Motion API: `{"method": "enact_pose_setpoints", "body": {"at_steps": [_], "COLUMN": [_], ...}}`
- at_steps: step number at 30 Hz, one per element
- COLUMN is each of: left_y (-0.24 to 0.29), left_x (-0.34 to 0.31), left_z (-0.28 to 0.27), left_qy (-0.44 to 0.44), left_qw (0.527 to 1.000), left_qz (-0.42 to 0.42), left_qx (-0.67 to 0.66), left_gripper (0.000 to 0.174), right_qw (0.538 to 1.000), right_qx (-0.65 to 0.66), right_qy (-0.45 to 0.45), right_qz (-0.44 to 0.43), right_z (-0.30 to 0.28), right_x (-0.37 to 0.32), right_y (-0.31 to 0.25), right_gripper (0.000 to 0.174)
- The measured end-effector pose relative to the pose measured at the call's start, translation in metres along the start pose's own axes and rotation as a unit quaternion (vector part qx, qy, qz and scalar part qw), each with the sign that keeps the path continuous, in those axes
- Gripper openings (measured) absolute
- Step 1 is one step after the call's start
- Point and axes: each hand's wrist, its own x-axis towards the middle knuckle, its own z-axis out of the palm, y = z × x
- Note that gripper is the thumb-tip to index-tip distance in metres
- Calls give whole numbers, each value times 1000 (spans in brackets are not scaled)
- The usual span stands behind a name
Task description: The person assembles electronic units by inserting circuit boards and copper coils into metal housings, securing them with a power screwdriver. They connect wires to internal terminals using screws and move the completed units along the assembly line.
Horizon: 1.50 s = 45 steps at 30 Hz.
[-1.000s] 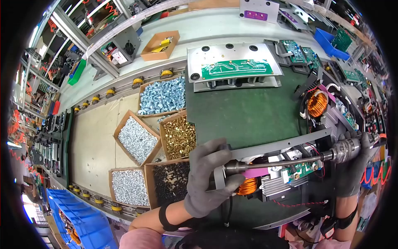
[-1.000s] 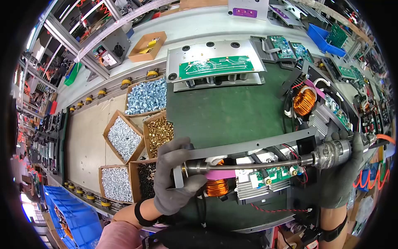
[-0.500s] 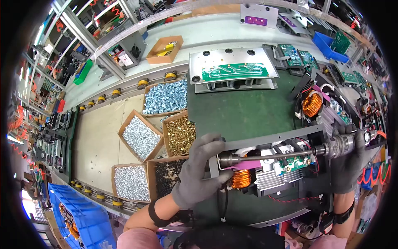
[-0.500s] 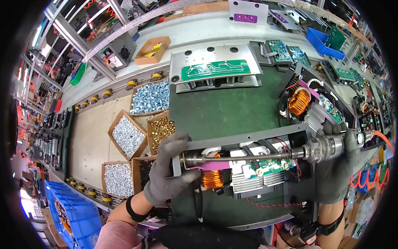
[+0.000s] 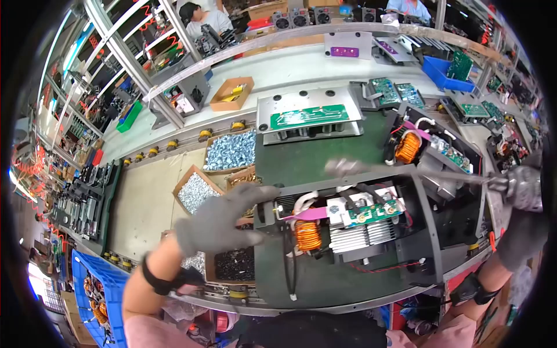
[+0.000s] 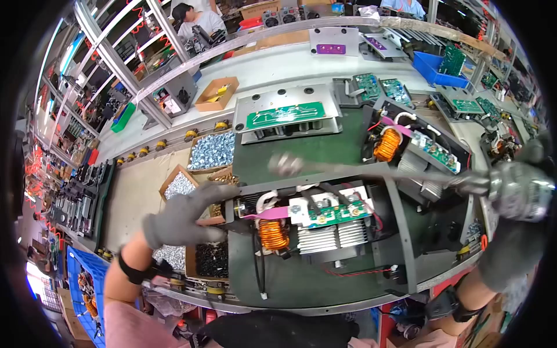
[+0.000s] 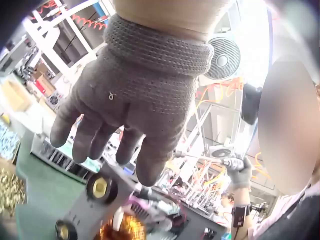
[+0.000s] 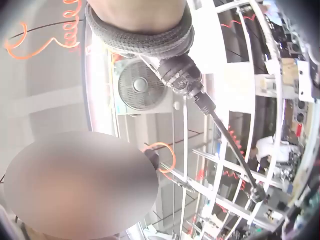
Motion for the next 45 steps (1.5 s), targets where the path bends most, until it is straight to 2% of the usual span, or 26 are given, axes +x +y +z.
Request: {"method": "enact_pose_setpoints", "body": {"at_steps": [1, 2, 3, 4, 5, 6, 7, 9, 11, 12, 13, 16, 17, 19, 20, 25, 28, 31, 39, 41, 45], "left_y": [0, 0, 6, 22, 34, 34, 61, 72, 76, 89, 91, 108, 111, 116, 115, 105, 105, 104, 104, 106, 110], "left_x": [3, 7, 19, 34, 51, 73, 95, 155, 217, 236, 260, 307, 317, 334, 347, 358, 356, 355, 353, 352, 349], "left_z": [-19, -37, -53, -70, -85, -93, -98, -88, -66, -57, -44, -9, 1, 17, 25, 41, 47, 48, 51, 48, 46], "left_qy": [1, 5, 9, 30, 49, 51, 33, 11, -5, -20, -25, -82, -83, -67, -77, -31, -1, 18, 38, 1, -3], "left_qw": [1000, 999, 997, 996, 995, 992, 998, 998, 996, 996, 995, 994, 994, 995, 995, 995, 995, 993, 993, 997, 997], "left_qz": [11, 28, 51, 56, 59, 116, 45, 66, 74, 68, 71, 26, 29, 40, 43, 82, 83, 99, 94, 76, 68], "left_qx": [2, 31, 60, 61, 61, 25, 32, 7, 42, 58, 67, 67, 69, 68, 52, 41, 59, 69, 56, 30, 30], "left_gripper": [68, 65, 63, 61, 59, 57, 54, 54, 59, 65, 71, 93, 93, 92, 86, 77, 76, 74, 70, 72, 71], "right_qw": [998, 989, 986, 944, 830, 978, 966, 953, 930, 931, 951, 942, 941, 915, 917, 891, 873, 873, 870, 867, 873], "right_qx": [6, -89, -103, -80, -44, -133, -123, -116, -85, -79, -89, -85, -86, -142, -155, -144, -40, 21, 24, 19, 30], "right_qy": [-2, -6, -3, 267, 515, 80, 155, 202, 299, 304, 256, 298, 300, 358, 352, 420, 485, 486, 493, 498, 486], "right_qz": [-68, -117, -128, -174, -211, -137, -167, -192, -197, -183, -150, -125, -128, -122, -108, -90, -25, -20, -23, -18, -7], "right_z": [21, 10, 21, 42, 52, -92, -85, -93, -74, -85, -89, -93, -91, -87, -97, -142, -147, -165, -163, -162, -165], "right_x": [16, 23, 36, 55, 65, 24, 27, 35, 44, 47, 46, 55, 57, 57, 52, 31, 22, 17, 19, 19, 17], "right_y": [0, -15, -18, -16, -18, -56, -33, -8, 21, 30, 35, 55, 56, 59, 58, 73, 82, 87, 88, 88, 86], "right_gripper": [34, 36, 36, 38, 40, 45, 41, 29, 27, 28, 29, 31, 31, 31, 31, 27, 20, 21, 24, 25, 27]}}
